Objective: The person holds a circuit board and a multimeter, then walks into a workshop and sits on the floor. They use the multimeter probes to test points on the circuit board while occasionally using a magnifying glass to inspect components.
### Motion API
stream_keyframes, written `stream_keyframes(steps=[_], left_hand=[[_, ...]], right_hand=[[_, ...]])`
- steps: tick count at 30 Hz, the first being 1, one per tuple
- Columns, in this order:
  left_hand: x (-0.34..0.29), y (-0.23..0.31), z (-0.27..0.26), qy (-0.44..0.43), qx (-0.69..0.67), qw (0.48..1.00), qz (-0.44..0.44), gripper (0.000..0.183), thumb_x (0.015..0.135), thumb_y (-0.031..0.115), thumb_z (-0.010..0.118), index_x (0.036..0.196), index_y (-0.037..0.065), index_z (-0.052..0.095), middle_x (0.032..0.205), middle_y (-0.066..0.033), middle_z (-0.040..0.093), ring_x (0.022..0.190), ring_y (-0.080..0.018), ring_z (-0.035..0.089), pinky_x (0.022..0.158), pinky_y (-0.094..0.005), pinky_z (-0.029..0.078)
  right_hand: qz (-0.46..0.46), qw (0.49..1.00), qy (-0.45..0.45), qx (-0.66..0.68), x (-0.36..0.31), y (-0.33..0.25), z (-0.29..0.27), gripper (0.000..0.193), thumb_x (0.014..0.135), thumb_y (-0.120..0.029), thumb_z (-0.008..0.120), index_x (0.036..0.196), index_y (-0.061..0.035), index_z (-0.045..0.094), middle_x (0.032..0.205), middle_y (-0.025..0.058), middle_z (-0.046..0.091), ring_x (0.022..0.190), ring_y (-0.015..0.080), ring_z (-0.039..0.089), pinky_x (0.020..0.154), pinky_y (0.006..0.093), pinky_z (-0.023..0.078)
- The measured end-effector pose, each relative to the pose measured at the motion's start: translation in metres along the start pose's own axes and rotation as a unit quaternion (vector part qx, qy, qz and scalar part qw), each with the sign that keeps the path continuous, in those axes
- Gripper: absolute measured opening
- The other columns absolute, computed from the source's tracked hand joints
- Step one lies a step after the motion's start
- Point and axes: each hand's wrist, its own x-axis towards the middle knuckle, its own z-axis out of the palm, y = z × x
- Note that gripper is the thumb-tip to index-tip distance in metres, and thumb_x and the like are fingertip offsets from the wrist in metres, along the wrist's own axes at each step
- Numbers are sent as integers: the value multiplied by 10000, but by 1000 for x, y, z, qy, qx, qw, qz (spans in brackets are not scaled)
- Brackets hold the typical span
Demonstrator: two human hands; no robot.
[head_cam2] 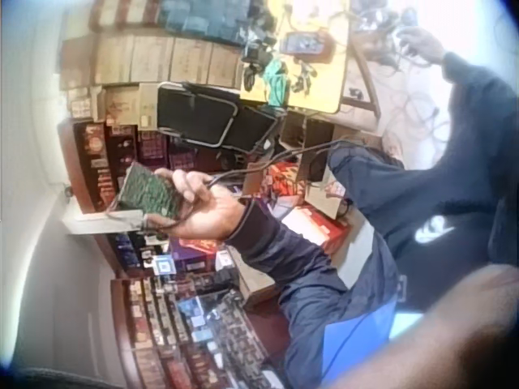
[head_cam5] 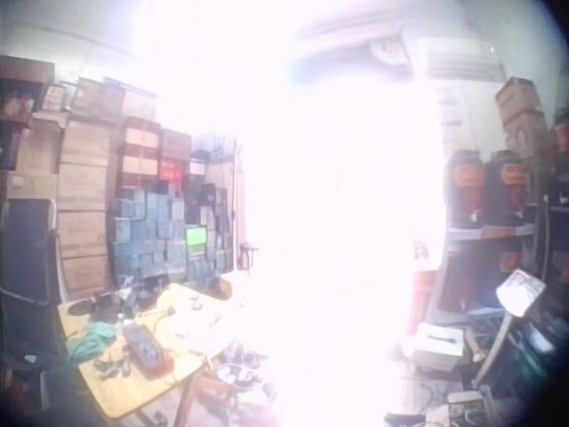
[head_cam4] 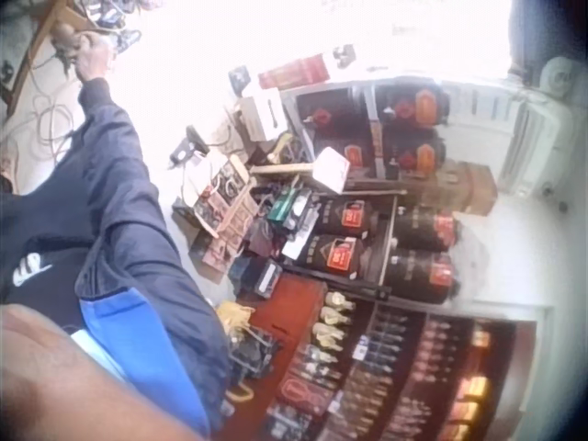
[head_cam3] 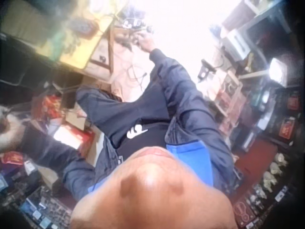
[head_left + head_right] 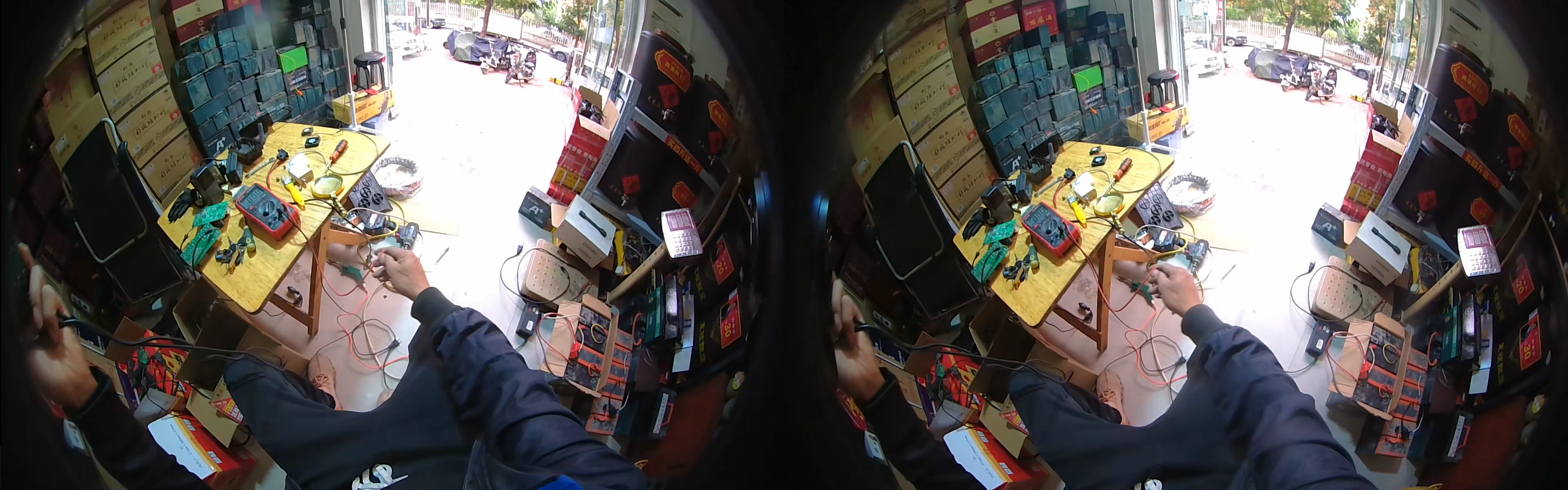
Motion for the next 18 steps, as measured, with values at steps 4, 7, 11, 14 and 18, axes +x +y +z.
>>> stream_keyframes(steps=[4, 7, 11, 14, 18], left_hand=[[1, -25, 1, -102, -75, 988, -93, 562, 961, -75, 583, 1502, -98, 435, 1463, -234, 520, 673, -95, 403, 531, -224, 337], [2, -38, 24, -74, -132, 982, -111, 507, 1018, 9, 597, 1493, -78, 443, 1530, -255, 496, 669, -92, 410, 513, -218, 340], [-9, -58, 60, -73, -200, 965, -151, 549, 1099, 230, 641, 1501, -63, 408, 1505, -281, 498, 741, -107, 442, 512, -228, 341], [-45, -83, 74, 15, -238, 942, -236, 556, 1106, 303, 619, 1523, -20, 445, 1346, -241, 615, 607, -102, 425, 458, -210, 307], [-108, -140, 78, 28, -184, 931, -314, 414, 1135, 420, 566, 1390, 110, 668, 1183, -220, 695, 615, -80, 482, 436, -203, 312]], right_hand=[[-102, 987, 9, -122, 12, -24, 39, 291, 1122, -184, 541, 1174, 23, 739, 933, 82, 748, 810, 138, 763, 703, 296, 605], [-67, 992, -28, -106, 16, -33, 53, 293, 1062, -216, 603, 1155, 8, 766, 942, 170, 781, 871, 244, 789, 779, 372, 610], [-99, 953, -2, -287, 26, -23, 60, 337, 971, -280, 657, 1142, -31, 805, 1098, 280, 761, 1053, 475, 722, 947, 485, 567], [-44, 944, 4, -326, 32, -1, 55, 356, 962, -248, 640, 1219, -51, 786, 1151, 272, 761, 1100, 476, 714, 980, 483, 560], [-54, 923, -54, -377, 39, 10, 40, 433, 912, -163, 627, 1317, -71, 749, 1231, 247, 758, 1162, 427, 714, 1019, 455, 557]])
